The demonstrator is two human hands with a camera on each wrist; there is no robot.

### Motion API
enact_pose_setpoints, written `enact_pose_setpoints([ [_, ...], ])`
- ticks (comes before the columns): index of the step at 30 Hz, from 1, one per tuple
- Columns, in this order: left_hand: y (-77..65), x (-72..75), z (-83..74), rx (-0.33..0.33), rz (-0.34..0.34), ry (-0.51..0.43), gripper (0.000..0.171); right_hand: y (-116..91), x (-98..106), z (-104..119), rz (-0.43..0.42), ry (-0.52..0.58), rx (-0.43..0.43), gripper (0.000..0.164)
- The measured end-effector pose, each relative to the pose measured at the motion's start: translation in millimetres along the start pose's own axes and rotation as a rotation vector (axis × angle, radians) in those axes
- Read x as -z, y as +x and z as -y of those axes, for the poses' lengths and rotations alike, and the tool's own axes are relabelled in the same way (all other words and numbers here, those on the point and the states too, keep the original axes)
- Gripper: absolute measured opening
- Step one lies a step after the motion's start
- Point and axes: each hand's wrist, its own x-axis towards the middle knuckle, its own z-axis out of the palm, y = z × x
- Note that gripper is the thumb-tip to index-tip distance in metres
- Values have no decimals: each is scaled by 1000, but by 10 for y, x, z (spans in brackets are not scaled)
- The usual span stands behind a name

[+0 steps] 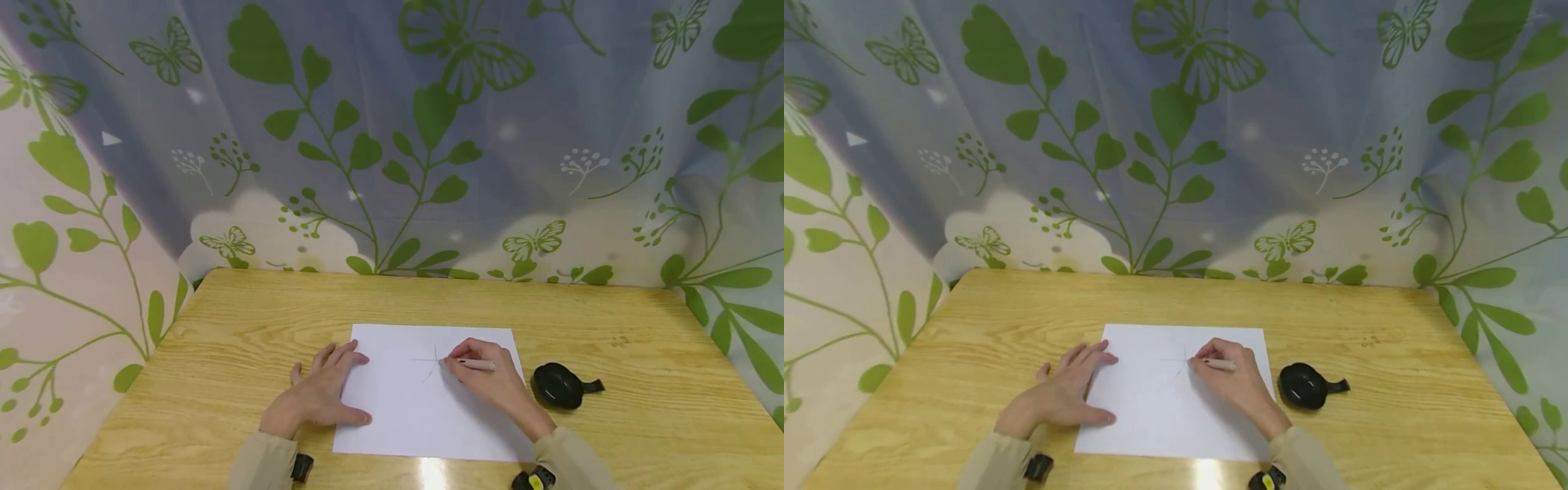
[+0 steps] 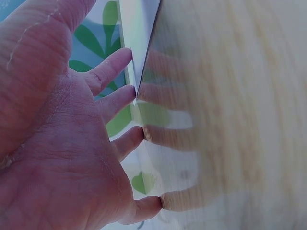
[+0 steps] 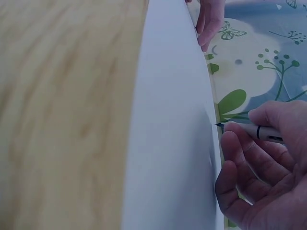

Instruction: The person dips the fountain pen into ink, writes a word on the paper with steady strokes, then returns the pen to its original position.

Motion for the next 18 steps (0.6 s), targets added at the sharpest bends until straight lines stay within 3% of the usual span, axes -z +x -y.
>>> enact_pose_setpoints([
  [18,-1,-7,7,-2,-2,0,82,15,-40,-1,6,-31,1,4],
])
